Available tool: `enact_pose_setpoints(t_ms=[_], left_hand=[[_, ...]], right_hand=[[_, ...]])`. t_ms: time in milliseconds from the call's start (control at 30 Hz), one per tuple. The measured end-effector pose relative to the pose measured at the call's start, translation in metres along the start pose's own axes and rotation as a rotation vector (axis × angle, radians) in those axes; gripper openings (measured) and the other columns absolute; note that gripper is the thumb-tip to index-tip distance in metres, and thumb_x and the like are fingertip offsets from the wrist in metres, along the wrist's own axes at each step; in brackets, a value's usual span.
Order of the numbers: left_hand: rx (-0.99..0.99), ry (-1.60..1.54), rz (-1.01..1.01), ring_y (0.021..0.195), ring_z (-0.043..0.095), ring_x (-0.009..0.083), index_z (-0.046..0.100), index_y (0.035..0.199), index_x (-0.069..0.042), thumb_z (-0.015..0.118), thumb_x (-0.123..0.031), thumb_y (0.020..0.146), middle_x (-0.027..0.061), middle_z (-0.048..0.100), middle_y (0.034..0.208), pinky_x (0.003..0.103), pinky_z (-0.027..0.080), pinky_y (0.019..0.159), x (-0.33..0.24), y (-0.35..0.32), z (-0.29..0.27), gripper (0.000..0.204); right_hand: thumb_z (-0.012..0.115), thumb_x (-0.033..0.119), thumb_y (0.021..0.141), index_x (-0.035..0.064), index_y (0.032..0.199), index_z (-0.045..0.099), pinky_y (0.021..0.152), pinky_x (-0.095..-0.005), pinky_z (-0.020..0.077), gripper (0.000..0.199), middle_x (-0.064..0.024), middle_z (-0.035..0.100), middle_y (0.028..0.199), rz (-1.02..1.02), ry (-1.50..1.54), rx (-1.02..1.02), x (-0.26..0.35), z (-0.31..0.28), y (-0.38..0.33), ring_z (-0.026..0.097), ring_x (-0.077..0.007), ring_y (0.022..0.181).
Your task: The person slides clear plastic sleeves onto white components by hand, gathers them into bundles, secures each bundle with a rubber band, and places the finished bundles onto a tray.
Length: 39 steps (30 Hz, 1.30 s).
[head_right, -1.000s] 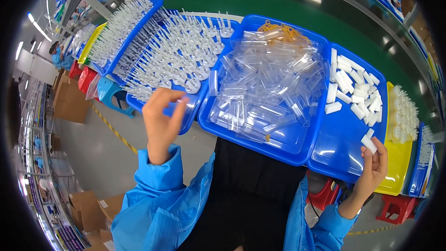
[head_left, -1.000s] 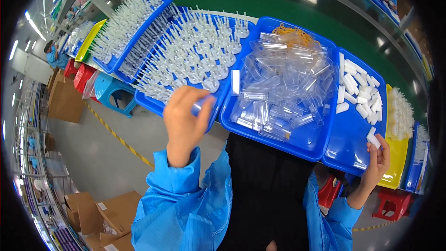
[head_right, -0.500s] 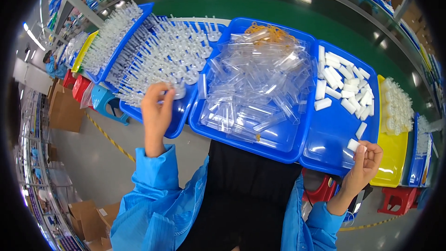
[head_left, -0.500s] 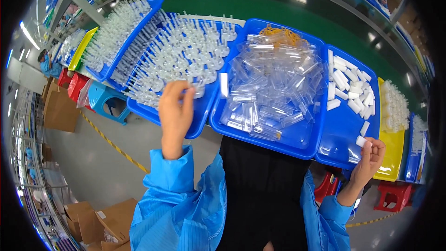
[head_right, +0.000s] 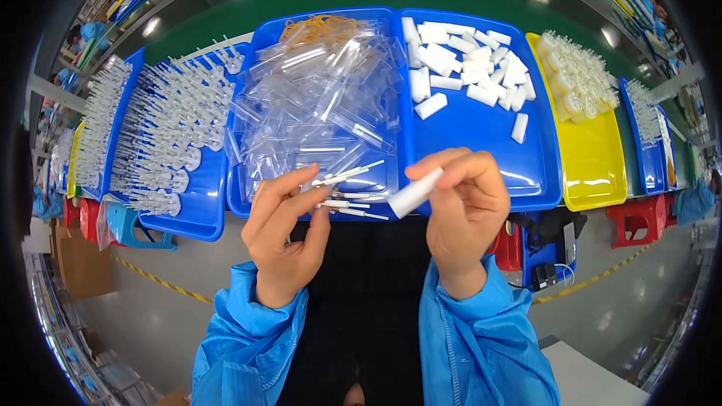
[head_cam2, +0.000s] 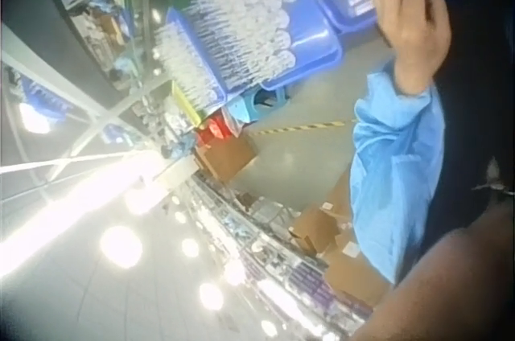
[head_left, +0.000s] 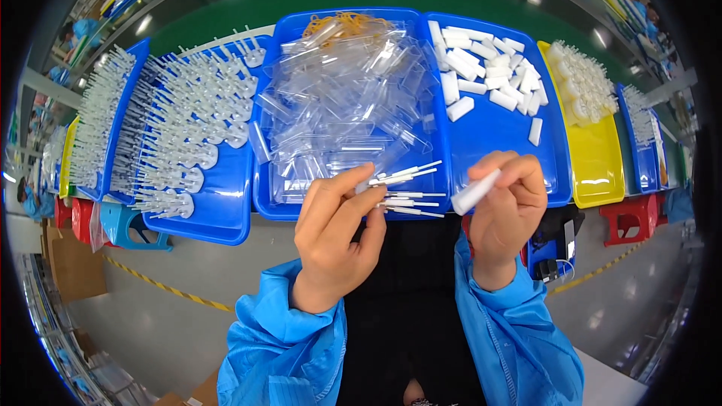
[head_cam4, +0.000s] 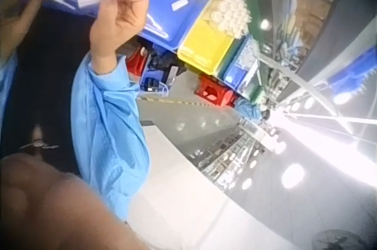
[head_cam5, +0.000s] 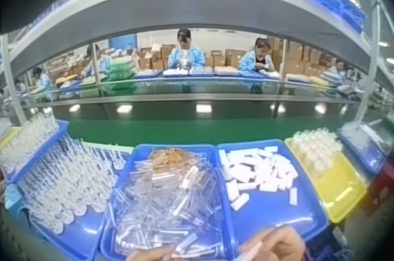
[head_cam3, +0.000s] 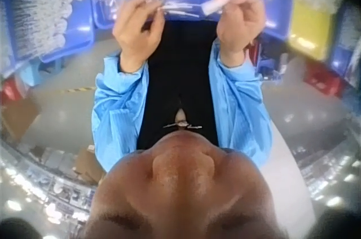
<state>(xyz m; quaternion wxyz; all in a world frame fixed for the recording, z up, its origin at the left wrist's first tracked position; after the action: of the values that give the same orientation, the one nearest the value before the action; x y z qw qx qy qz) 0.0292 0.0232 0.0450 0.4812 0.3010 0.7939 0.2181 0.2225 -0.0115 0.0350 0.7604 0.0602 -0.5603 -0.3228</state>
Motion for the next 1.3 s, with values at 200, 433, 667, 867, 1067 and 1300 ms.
enact_pose_setpoints(t_ms=[200,433,667,867,1067,1300], left_hand=[[0.005,0.017,0.034,0.068,0.055,0.02,0.068,0.09,0.004,0.069,0.011,0.065,0.015,0.065,0.106,0.028,0.045,0.058,-0.006,-0.003,0.007,0.026],[0.065,-0.085,-0.078,0.071,0.059,0.0208,0.066,0.096,0.002,0.071,0.011,0.067,0.0151,0.064,0.106,0.03,0.05,0.061,-0.004,-0.006,0.019,0.031],[0.147,-0.235,-0.234,0.073,0.063,0.0139,0.06,0.105,0.002,0.074,0.01,0.068,0.0156,0.065,0.111,0.024,0.053,0.065,0.003,-0.007,0.017,0.041],[0.286,-0.362,-0.246,0.07,0.059,0.0156,0.061,0.111,0.001,0.076,0.012,0.066,0.0118,0.057,0.102,0.025,0.052,0.061,0.008,-0.005,0.017,0.049],[0.299,-0.401,-0.36,0.068,0.057,0.0119,0.063,0.1,0.002,0.079,0.01,0.063,0.0089,0.051,0.101,0.023,0.049,0.057,0.01,-0.003,0.022,0.041],[0.442,-0.521,-0.444,0.059,0.056,0.009,0.062,0.088,0.003,0.085,0.001,0.06,0.0082,0.052,0.1,0.022,0.046,0.05,0.021,-0.004,0.022,0.036]], right_hand=[[0.061,-0.011,0.082,-0.0028,0.099,0.055,0.081,-0.0268,0.0498,0.02,-0.0149,0.064,0.094,0.009,-0.25,-0.049,0.002,0.0,-0.007,0.063,-0.0162,0.09],[0.06,-0.008,0.082,-0.0014,0.098,0.054,0.082,-0.0262,0.0479,0.018,-0.0138,0.062,0.095,0.003,-0.381,0.123,-0.008,0.01,-0.021,0.062,-0.0171,0.088],[0.074,0.001,0.076,-0.0003,0.097,0.066,0.084,-0.0318,0.0493,0.022,-0.0112,0.068,0.094,0.126,-0.289,0.274,-0.011,0.013,-0.011,0.065,-0.0196,0.087],[0.077,0.005,0.073,0.0054,0.093,0.073,0.099,-0.0475,0.0426,0.021,-0.0078,0.071,0.09,0.041,-0.53,0.528,0.0,0.015,-0.002,0.068,-0.0209,0.087],[0.075,0.004,0.074,0.0053,0.093,0.073,0.102,-0.0511,0.0417,0.019,-0.0085,0.071,0.088,-0.01,-0.522,0.567,-0.004,0.015,0.002,0.069,-0.0207,0.083],[0.075,0.004,0.073,0.0026,0.099,0.069,0.101,-0.0487,0.0435,0.027,-0.0077,0.069,0.087,0.073,-0.49,0.632,-0.003,0.017,0.004,0.067,-0.0187,0.077]])
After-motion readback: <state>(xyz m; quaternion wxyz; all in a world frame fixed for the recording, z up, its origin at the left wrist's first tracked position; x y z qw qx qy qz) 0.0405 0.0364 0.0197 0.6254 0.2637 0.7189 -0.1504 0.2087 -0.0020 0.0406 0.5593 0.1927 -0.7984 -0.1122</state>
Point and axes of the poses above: each hand's wrist, its own y-axis towards the middle knuckle, its own z-axis out of the palm, x = y × z, the point moved 4 cm from there along y, towards the middle knuckle
